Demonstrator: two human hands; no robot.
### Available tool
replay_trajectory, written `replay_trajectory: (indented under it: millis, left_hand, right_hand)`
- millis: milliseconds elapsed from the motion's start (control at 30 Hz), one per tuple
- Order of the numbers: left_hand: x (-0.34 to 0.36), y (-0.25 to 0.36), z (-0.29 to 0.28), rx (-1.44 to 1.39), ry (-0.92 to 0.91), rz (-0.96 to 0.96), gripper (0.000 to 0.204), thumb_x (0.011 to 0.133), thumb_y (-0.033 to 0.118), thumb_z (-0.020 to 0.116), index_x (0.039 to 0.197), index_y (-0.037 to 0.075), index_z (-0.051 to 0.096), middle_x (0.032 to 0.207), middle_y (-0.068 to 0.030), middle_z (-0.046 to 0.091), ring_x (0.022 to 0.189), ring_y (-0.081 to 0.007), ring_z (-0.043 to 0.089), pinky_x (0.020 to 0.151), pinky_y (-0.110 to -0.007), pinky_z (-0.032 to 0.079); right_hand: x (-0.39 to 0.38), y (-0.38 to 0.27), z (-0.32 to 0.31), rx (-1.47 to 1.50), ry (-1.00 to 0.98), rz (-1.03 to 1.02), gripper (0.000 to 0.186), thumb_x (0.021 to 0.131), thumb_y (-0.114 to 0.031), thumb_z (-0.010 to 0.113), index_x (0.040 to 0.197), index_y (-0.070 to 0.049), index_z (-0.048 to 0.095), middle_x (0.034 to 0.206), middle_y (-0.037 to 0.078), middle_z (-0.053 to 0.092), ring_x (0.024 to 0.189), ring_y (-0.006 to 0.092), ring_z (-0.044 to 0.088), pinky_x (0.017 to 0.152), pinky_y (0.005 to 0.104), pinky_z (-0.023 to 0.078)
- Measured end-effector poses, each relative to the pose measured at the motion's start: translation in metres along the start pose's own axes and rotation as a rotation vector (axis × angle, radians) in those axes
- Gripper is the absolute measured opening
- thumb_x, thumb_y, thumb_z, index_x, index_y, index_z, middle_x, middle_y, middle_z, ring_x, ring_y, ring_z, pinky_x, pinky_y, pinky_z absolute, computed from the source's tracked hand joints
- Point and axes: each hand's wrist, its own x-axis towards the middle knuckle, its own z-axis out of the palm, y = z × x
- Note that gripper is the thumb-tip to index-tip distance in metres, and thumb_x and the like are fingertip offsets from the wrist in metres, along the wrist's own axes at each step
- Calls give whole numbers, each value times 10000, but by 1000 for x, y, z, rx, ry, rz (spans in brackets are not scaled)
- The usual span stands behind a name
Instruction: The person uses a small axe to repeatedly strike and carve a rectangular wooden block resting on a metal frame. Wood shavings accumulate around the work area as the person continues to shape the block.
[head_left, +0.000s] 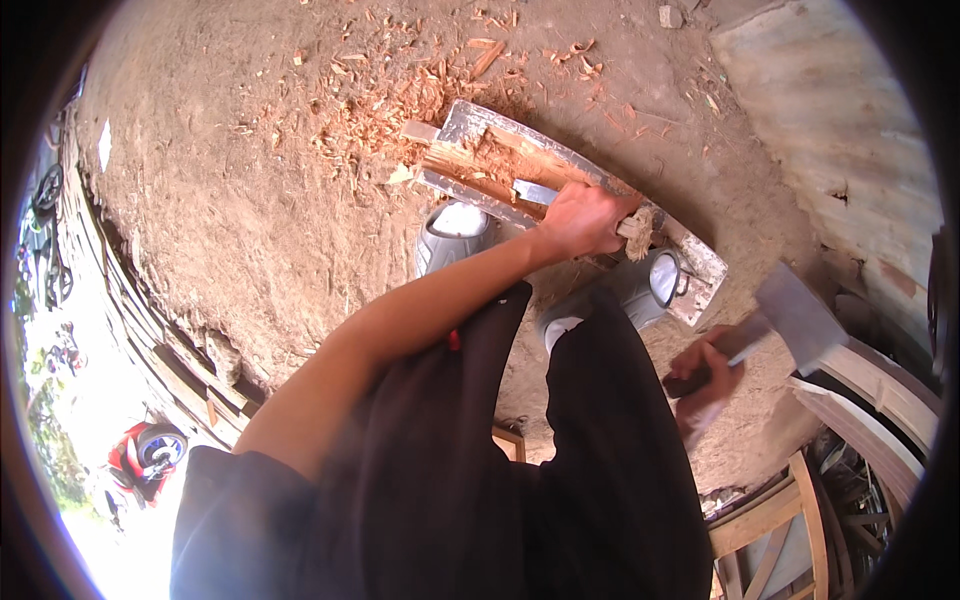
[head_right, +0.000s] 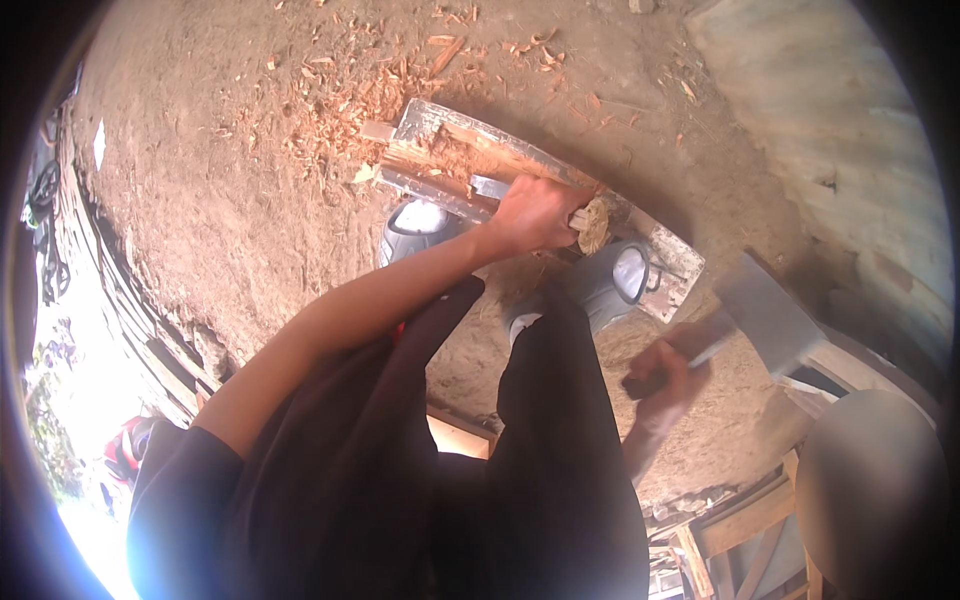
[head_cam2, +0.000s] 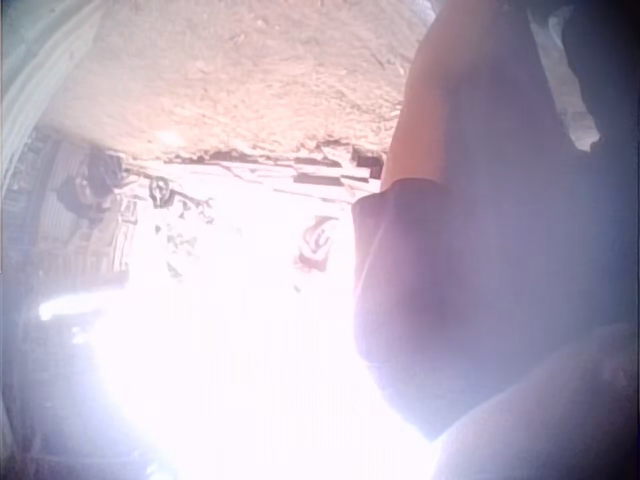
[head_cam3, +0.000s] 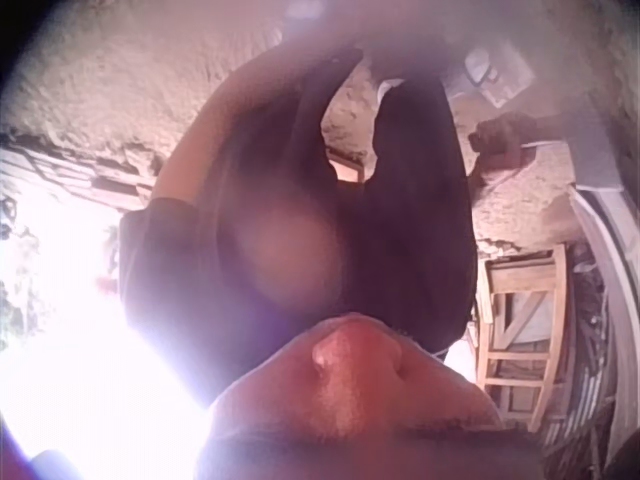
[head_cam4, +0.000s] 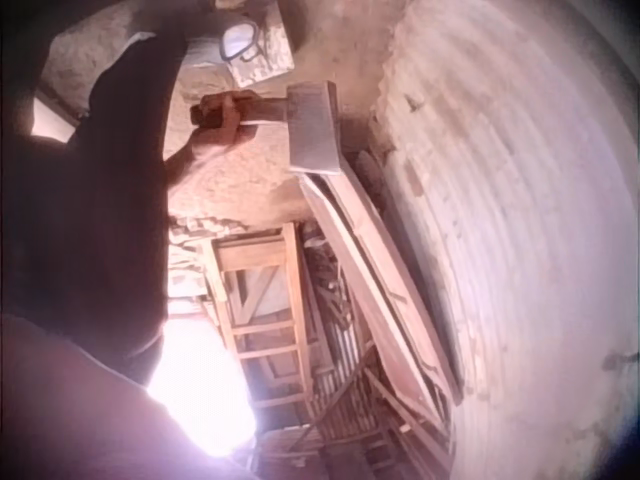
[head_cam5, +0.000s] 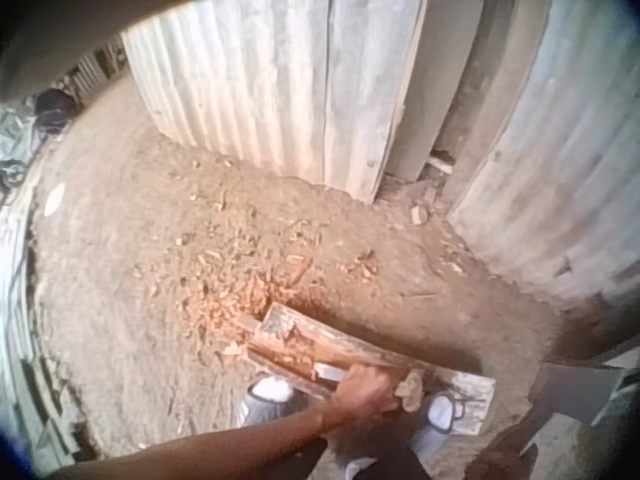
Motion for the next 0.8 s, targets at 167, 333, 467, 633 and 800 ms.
replay_trajectory:
  millis: [167, 333, 467, 633, 800]
  left_hand:
    - [-1, -4, 6, -10, 36, 84, 331, 696, 209, 710, 1012, 118, 672, 756, -162, 703, 735, -370, 713, 633, -495, 549]
    - [-6, -8, 5, -23, 25, 104, 262, 702, 198, 713, 940, 107, 653, 808, -124, 720, 767, -352, 717, 654, -482, 552]
    - [-3, -3, 3, -7, -12, 78, 247, 705, 195, 712, 929, 109, 650, 818, -114, 719, 779, -349, 717, 656, -479, 550]
    - [-11, -5, -4, 48, -39, 89, 251, 703, 211, 721, 923, 112, 651, 785, -133, 708, 767, -363, 713, 643, -494, 539]
    - [0, -6, -3, 61, -23, -7, 320, 703, 237, 720, 1008, 142, 703, 782, -154, 718, 764, -363, 709, 659, -478, 523]
  right_hand:
    - [11, 54, 7, -489, -145, 104, 255, 950, -250, 711, 926, -35, 575, 615, 36, 510, 429, 135, 480, 398, 291, 381]
    - [3, -2, 22, -145, -4, 283, 373, 1010, -375, 628, 1019, -16, 528, 604, 29, 473, 432, 136, 464, 412, 294, 400]
    - [1, 11, 31, -145, 69, 226, 392, 1043, -411, 545, 1072, -21, 517, 594, 20, 455, 464, 128, 478, 423, 295, 381]
    - [3, 31, 22, -554, -297, 55, 345, 1039, -366, 563, 1030, -21, 563, 648, 38, 539, 485, 124, 486, 439, 285, 386]
    - [-12, 7, 14, -225, -33, 283, 456, 1045, -473, 521, 1086, -20, 551, 624, 7, 464, 476, 102, 458, 435, 267, 375]
